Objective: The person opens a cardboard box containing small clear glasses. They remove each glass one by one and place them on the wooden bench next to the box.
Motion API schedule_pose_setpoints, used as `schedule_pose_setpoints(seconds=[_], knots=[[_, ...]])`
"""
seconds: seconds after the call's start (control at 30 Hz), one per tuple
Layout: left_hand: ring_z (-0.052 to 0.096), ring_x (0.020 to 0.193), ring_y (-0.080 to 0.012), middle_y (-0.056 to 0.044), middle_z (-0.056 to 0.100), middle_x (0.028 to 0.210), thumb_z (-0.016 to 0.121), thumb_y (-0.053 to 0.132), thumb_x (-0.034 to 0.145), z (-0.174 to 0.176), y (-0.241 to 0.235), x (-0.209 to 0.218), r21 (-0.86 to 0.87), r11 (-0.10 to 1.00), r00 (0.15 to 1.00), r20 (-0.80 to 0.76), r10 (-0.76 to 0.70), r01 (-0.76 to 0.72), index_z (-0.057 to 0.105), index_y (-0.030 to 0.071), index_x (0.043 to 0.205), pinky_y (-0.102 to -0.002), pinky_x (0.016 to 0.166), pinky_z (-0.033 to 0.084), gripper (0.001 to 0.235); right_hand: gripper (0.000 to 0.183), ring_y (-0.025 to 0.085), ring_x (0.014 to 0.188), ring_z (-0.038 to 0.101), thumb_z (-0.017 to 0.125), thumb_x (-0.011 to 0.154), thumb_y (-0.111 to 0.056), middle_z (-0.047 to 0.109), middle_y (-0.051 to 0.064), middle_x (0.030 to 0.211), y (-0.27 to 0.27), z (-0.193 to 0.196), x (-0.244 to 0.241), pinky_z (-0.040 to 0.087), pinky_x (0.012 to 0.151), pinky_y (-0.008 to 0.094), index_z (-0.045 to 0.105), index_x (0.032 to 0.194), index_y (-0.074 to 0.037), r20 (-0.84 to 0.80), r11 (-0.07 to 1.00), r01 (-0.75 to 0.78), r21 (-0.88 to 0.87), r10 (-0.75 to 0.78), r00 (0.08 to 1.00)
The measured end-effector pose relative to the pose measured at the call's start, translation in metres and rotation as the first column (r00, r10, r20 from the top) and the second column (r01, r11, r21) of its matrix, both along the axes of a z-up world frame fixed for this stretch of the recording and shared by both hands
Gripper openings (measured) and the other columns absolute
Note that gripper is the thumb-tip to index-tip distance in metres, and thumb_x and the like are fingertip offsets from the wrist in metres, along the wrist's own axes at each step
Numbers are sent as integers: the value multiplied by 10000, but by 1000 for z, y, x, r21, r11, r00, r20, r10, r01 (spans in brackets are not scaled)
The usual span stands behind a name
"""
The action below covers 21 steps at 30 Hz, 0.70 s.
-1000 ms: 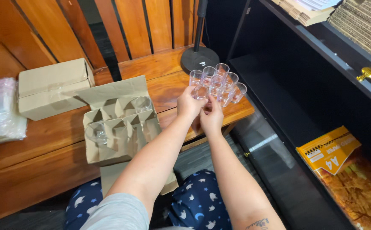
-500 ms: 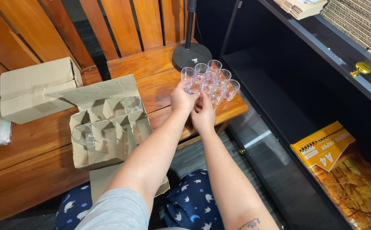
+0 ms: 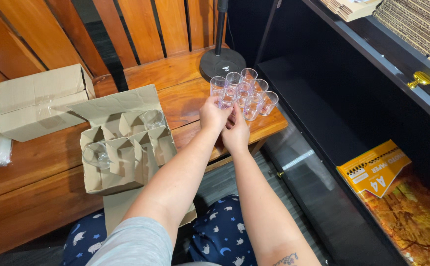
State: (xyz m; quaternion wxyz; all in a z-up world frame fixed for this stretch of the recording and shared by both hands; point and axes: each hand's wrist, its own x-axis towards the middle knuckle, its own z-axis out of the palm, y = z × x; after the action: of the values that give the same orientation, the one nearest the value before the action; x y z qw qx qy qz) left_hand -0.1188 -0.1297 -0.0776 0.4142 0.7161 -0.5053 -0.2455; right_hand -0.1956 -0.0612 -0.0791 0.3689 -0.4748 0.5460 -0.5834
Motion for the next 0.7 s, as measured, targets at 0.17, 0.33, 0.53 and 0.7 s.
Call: schedule_pose_setpoints(seconds=[0.17,0.33,0.53,0.7], knots=[[733,1112,-224,13,778,1068,924,425,645,-2,-4,-2,53,998,998,-52,-29,32,703,220,1276,-356,935,609,699,556,289,1076,736,813,814,-6,668,183,1217,-15,-23,-7,660,863,316,627,1337,-28,-98,990,132,-51,-136,986],[732,1107,-196,24,778,1069,923,450,644,0,14,17,106,994,995,-101,-27,38,713,217,1236,-341,905,608,669,264,230,851,767,791,795,41,651,93,977,-10,-26,-9,666,671,260,713,1028,-58,-161,978,162,-130,-182,970],[756,1039,-238,-67,790,1041,877,292,721,23,55,61,-100,987,976,-165,-144,128,746,149,1121,-365,870,609,445,167,210,773,762,791,799,15,667,91,889,-9,-34,-7,648,633,256,750,943,-59,-204,981,138,-135,-164,965],[761,1008,-291,-129,789,1001,831,187,808,68,102,142,-280,946,977,-85,-193,163,770,100,1029,-388,875,611,245,159,127,750,738,811,823,-60,703,29,873,-15,-49,10,621,641,220,774,966,-119,-198,987,125,-98,-143,970]])
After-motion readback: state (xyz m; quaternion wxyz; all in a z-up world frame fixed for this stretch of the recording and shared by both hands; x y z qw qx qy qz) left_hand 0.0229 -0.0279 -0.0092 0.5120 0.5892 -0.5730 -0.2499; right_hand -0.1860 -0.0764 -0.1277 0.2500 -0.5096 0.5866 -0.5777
